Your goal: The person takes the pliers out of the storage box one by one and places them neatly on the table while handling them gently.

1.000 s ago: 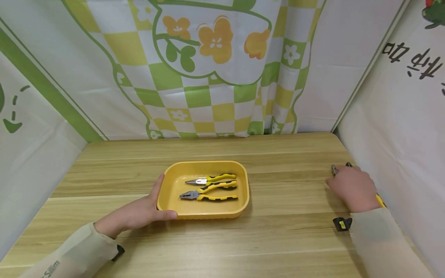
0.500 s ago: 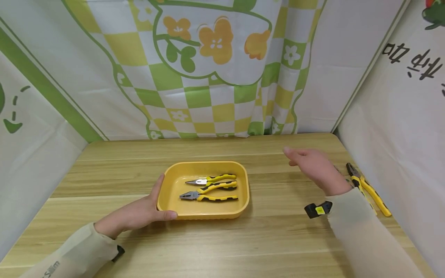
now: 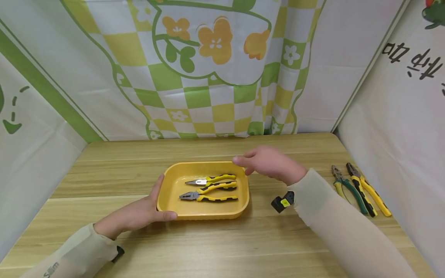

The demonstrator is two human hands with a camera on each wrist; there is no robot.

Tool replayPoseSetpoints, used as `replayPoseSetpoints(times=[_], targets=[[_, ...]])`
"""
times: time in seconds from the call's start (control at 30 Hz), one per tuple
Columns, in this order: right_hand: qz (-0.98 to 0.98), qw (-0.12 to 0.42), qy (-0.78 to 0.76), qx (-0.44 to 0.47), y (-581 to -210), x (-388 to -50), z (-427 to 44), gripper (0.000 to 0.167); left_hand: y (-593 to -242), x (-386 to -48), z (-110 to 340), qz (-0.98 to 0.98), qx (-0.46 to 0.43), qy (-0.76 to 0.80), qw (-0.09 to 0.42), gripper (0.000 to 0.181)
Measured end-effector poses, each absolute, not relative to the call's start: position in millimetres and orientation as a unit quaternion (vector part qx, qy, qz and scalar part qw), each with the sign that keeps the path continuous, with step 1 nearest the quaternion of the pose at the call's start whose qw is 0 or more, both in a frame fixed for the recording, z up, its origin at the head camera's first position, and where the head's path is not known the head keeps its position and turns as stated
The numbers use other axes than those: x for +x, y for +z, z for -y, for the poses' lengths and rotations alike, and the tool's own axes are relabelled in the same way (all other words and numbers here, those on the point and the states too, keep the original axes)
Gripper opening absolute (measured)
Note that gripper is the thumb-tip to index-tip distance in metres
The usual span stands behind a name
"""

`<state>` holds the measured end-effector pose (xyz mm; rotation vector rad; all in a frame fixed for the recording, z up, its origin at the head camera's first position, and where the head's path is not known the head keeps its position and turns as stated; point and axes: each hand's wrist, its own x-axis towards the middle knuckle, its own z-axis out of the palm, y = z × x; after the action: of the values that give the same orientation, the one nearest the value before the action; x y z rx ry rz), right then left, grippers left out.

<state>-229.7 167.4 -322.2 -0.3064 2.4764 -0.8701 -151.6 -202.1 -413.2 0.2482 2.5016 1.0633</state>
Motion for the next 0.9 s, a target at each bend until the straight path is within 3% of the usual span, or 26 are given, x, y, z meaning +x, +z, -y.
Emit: replayPoseSetpoints(times=[0.23,0.57,0.9], targets=[[-0.911,0.265,-0.27,-0.162,-323,-236,-133,0.049,-414,-152,203,-0.899,0.094,0.377,0.202,0.134],[-0.927,0.264,-0.169,-0.208,-336,-248,-103,0.025,-416,-152,203,-0.899,0.098,0.378,0.199,0.134],[-0.933,0.281,-0.035,-0.224,-352,-259,-81,0.052,-414,-151,203,-0.899,0.093,0.376,0.203,0.134]])
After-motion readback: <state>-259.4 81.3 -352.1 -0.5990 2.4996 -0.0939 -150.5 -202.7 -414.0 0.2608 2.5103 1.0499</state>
